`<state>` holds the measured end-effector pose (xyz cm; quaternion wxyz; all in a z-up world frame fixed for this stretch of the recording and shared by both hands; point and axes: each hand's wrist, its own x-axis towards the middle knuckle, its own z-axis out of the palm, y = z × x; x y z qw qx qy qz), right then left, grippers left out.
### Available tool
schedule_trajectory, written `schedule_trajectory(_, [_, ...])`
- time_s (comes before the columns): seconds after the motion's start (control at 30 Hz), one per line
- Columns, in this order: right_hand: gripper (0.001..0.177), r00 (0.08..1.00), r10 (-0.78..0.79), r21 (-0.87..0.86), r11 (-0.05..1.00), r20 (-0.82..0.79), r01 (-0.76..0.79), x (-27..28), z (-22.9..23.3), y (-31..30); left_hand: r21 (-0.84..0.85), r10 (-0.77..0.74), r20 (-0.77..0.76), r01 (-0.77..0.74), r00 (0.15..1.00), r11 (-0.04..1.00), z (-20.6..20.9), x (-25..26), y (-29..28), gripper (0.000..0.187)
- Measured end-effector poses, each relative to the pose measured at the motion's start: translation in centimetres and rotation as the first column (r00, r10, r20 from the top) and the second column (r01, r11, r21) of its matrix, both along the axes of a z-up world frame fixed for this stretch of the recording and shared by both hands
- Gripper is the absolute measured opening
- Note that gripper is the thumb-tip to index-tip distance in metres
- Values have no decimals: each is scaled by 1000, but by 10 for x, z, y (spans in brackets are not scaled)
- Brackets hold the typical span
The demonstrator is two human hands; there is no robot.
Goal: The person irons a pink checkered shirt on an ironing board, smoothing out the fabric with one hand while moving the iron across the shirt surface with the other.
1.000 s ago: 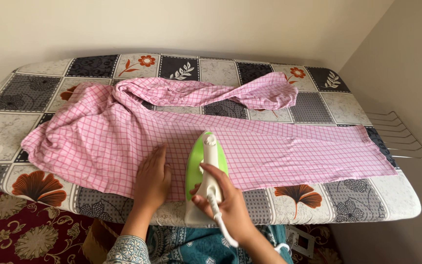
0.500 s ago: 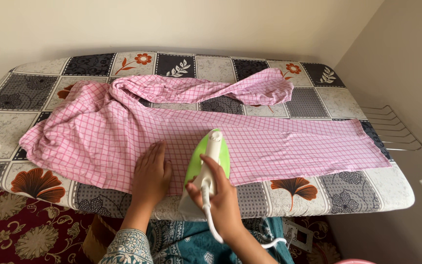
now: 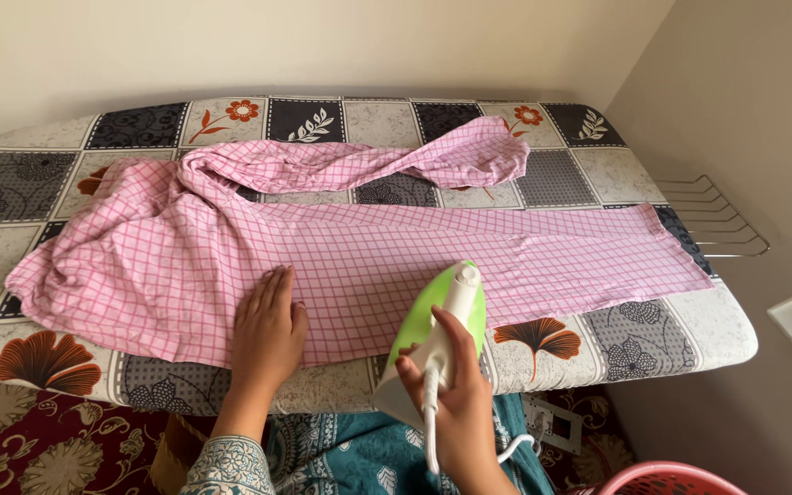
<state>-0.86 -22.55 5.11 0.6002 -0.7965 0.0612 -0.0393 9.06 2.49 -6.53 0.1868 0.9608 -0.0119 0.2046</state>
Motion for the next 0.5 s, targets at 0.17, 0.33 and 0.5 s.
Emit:
schedule_trajectory(0.17, [69,996,90,95,992,-18,-88,-10,-9,6,6,4,-17,-3,1000,1000,-1,1,-1,59])
schedule_trajectory(0.33, [65,964,240,84,965,114,-250,-8,-8,20,-38,-9,-24,8,1000,999,-4,4,3,58])
schedule_trajectory(0.5, [60,909,399,35,914,122,-405,6,8,37,-369,-11,-68,-15,998,929,-1,15,10,55])
